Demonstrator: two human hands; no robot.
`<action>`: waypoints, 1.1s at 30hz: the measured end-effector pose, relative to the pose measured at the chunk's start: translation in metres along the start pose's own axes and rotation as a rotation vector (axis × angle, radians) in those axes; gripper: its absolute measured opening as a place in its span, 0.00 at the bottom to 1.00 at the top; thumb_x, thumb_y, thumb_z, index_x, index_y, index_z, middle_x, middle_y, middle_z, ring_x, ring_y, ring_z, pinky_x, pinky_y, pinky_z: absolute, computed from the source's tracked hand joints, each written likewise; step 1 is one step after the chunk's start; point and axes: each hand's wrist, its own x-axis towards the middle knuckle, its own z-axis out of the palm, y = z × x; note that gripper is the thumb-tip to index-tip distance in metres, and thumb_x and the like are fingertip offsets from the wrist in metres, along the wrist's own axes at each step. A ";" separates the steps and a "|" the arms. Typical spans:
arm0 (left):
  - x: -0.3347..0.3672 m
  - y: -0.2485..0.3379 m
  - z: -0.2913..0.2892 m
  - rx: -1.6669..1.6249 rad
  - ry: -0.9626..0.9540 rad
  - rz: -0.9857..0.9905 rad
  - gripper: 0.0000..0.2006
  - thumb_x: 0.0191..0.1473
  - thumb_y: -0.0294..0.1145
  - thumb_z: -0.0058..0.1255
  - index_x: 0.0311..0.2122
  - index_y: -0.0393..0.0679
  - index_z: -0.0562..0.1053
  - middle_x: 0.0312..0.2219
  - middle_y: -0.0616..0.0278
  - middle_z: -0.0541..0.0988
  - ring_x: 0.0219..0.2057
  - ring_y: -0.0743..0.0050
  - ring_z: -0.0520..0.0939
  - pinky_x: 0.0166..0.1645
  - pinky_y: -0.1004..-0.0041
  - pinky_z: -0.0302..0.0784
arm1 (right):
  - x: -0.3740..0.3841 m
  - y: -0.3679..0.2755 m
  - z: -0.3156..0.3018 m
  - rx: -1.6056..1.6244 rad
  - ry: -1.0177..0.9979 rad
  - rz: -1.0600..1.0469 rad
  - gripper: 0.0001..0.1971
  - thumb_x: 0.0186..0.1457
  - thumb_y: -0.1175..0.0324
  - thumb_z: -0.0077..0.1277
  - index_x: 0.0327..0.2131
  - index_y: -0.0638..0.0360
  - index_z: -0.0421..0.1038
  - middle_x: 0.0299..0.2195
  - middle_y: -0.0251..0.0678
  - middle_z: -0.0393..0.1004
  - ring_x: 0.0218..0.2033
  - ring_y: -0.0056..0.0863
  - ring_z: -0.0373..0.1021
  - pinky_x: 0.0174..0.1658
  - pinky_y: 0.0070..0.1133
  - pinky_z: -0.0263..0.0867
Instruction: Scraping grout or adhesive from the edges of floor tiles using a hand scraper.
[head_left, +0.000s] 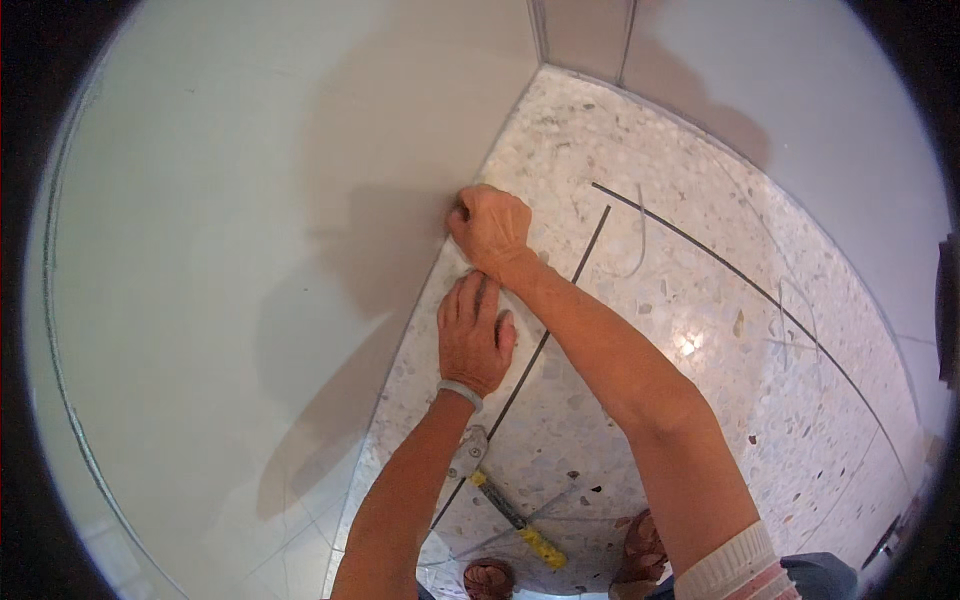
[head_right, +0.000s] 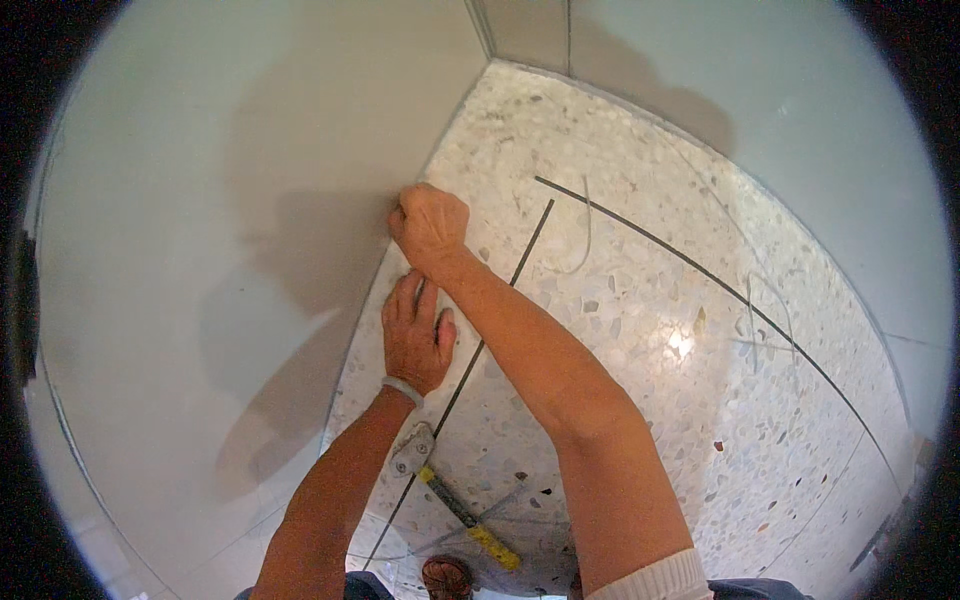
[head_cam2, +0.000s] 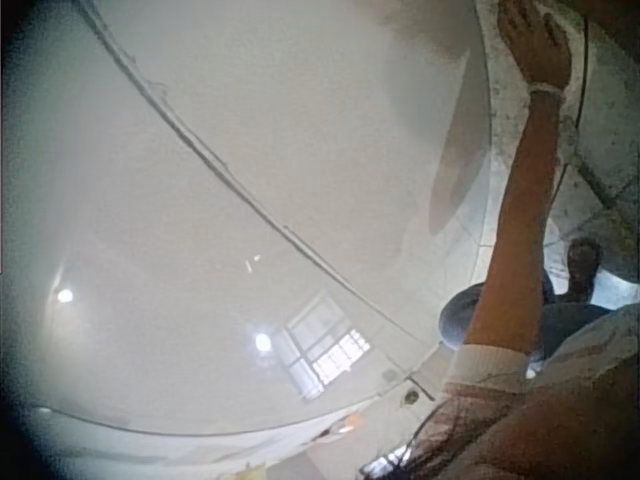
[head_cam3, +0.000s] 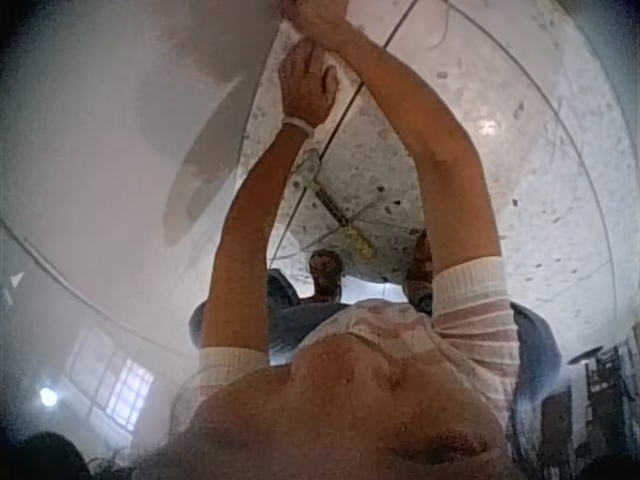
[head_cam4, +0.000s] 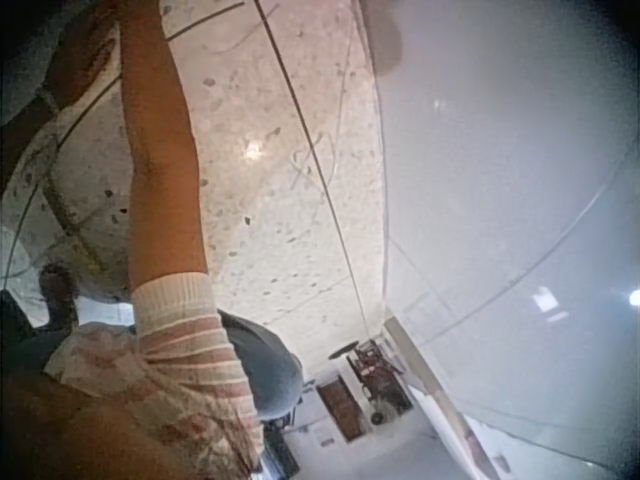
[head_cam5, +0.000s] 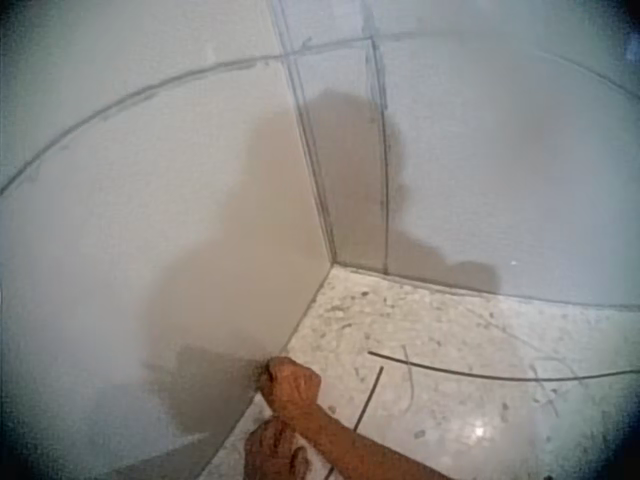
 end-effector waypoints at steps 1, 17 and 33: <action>0.000 0.000 0.000 -0.012 -0.008 -0.003 0.27 0.55 0.35 0.44 0.59 0.36 0.60 0.57 0.42 0.61 0.58 0.39 0.61 0.62 0.49 0.53 | 0.001 0.000 0.000 0.001 0.000 -0.001 0.06 0.41 0.68 0.54 0.21 0.59 0.72 0.24 0.41 0.73 0.27 0.44 0.72 0.29 0.35 0.67; 0.001 0.003 -0.008 0.046 0.007 -0.023 0.27 0.52 0.33 0.48 0.58 0.40 0.62 0.57 0.50 0.61 0.59 0.49 0.61 0.63 0.53 0.55 | 0.037 0.048 -0.047 -0.058 -0.026 -0.137 0.07 0.44 0.69 0.53 0.28 0.60 0.75 0.28 0.40 0.75 0.30 0.41 0.73 0.35 0.32 0.69; 0.002 0.003 -0.005 -0.002 -0.024 -0.038 0.27 0.54 0.34 0.46 0.60 0.41 0.60 0.57 0.47 0.61 0.59 0.46 0.60 0.63 0.52 0.52 | 0.029 0.015 -0.028 -0.081 -0.347 -0.065 0.08 0.46 0.65 0.58 0.29 0.57 0.77 0.26 0.39 0.78 0.30 0.40 0.75 0.34 0.33 0.69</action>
